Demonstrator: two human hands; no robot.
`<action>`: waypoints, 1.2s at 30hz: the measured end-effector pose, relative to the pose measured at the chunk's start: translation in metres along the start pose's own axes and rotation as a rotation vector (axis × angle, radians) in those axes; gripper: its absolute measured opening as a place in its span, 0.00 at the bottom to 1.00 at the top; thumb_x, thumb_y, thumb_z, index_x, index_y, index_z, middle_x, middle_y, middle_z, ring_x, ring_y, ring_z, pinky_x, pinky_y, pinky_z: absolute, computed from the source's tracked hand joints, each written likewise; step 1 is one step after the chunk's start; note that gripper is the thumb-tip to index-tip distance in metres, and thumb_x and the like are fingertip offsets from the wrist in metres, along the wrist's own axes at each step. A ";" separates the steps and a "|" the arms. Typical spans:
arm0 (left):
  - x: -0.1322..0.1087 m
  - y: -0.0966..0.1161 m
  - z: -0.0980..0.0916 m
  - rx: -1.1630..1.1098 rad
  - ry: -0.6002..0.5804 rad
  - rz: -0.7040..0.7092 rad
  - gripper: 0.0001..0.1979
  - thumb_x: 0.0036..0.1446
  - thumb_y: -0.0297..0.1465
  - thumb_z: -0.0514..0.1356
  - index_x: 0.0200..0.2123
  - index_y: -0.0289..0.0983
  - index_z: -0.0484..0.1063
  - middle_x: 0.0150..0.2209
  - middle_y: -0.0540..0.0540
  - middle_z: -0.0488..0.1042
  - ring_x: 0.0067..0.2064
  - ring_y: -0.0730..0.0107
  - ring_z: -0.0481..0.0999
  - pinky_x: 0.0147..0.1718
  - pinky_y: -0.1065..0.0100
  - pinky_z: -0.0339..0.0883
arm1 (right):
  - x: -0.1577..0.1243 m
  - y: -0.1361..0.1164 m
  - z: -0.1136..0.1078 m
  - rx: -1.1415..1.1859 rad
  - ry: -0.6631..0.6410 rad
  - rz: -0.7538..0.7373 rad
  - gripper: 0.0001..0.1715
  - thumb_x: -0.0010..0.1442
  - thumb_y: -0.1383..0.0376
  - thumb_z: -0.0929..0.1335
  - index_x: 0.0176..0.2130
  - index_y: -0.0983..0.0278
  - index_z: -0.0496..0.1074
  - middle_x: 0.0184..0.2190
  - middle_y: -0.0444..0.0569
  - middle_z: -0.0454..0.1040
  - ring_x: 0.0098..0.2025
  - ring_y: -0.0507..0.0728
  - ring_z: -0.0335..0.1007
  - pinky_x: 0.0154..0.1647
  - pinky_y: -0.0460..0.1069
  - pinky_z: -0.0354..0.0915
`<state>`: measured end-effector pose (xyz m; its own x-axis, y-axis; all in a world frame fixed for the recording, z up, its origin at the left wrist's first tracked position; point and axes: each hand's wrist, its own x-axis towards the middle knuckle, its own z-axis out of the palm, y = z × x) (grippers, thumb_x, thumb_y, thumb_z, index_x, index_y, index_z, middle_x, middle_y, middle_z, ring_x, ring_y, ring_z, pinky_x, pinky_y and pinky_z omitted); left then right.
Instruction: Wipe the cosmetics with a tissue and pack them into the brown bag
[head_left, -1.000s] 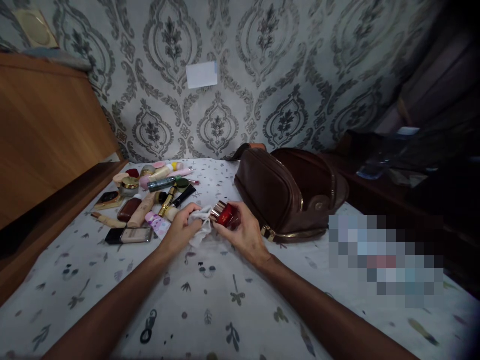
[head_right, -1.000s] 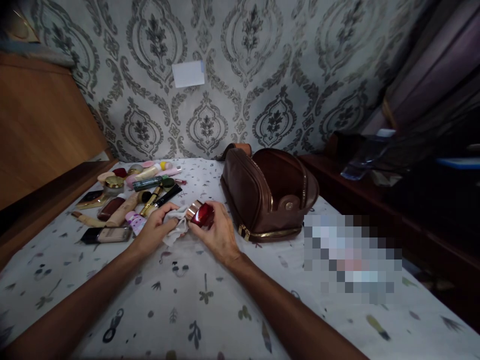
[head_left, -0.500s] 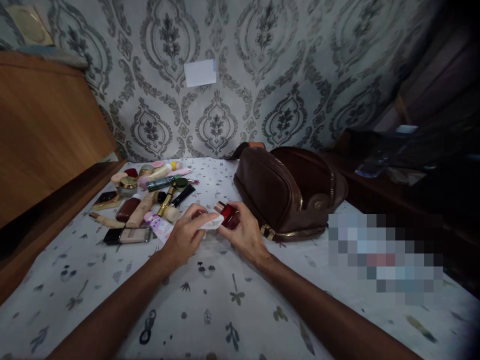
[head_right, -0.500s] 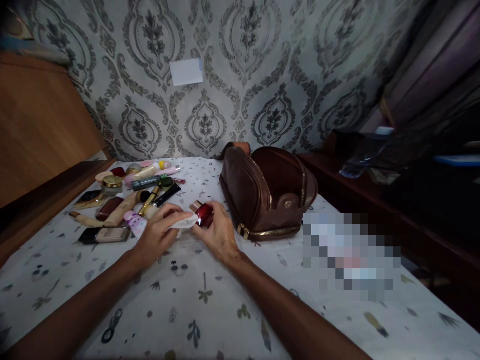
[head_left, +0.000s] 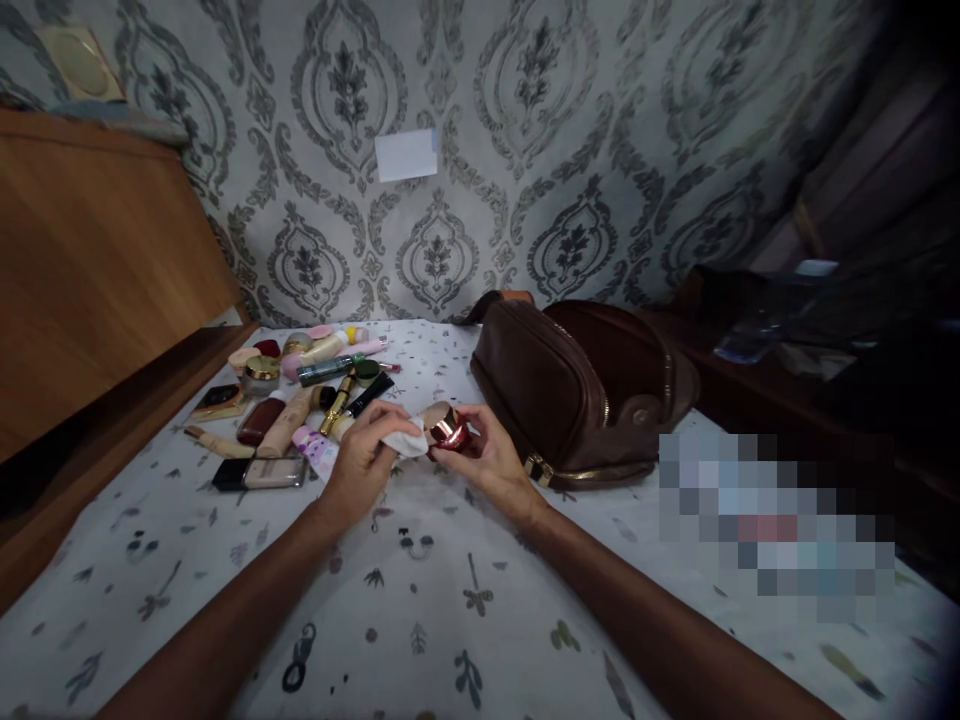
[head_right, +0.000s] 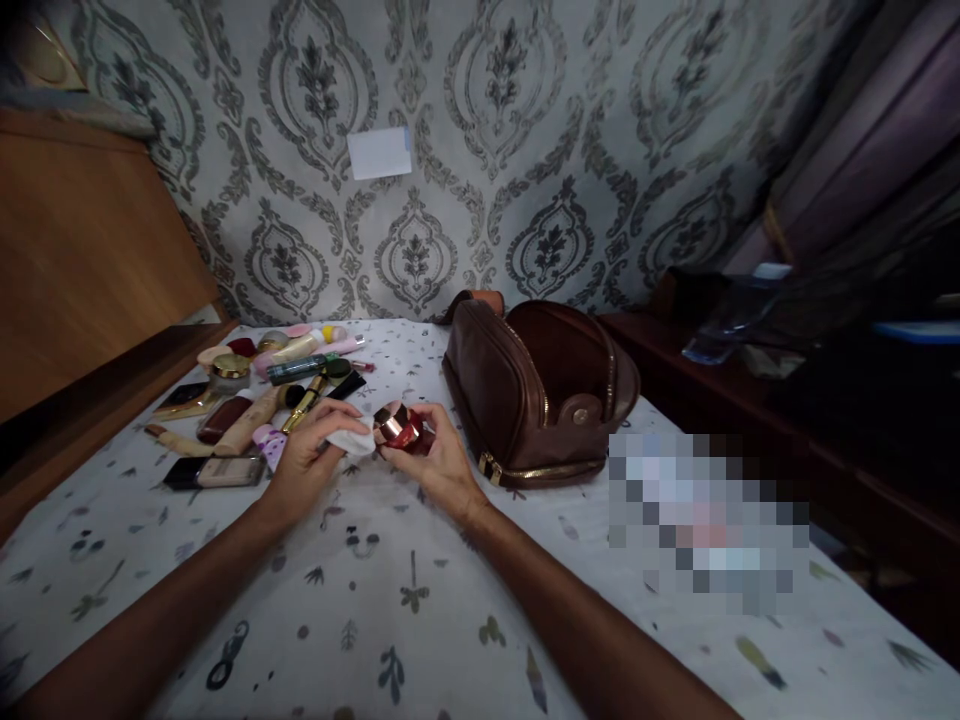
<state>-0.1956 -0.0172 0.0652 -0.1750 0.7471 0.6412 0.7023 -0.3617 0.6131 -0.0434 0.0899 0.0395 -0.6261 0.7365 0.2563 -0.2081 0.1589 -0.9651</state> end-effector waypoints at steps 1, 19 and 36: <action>0.000 0.000 0.000 -0.001 0.008 -0.011 0.10 0.60 0.24 0.55 0.36 0.40 0.77 0.40 0.46 0.71 0.45 0.64 0.72 0.47 0.64 0.65 | 0.000 0.000 0.000 -0.005 -0.011 -0.008 0.31 0.44 0.58 0.77 0.43 0.59 0.62 0.41 0.46 0.73 0.41 0.55 0.72 0.45 0.52 0.70; -0.007 0.000 0.004 0.083 -0.084 0.144 0.24 0.51 0.16 0.49 0.44 0.41 0.76 0.45 0.45 0.71 0.48 0.64 0.72 0.48 0.60 0.68 | -0.008 0.006 0.003 -0.495 -0.207 -0.324 0.30 0.48 0.70 0.72 0.51 0.60 0.68 0.43 0.49 0.70 0.45 0.60 0.69 0.47 0.54 0.67; 0.002 -0.021 0.003 0.020 -0.161 -0.311 0.12 0.53 0.24 0.53 0.36 0.36 0.75 0.34 0.48 0.76 0.39 0.64 0.74 0.40 0.66 0.66 | -0.006 0.004 0.001 -0.344 -0.136 -0.043 0.25 0.46 0.63 0.74 0.45 0.62 0.69 0.38 0.47 0.74 0.41 0.58 0.71 0.45 0.53 0.68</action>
<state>-0.2089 -0.0065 0.0523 -0.2729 0.8988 0.3429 0.6462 -0.0928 0.7575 -0.0412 0.0851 0.0341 -0.7213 0.6336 0.2797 0.0135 0.4167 -0.9089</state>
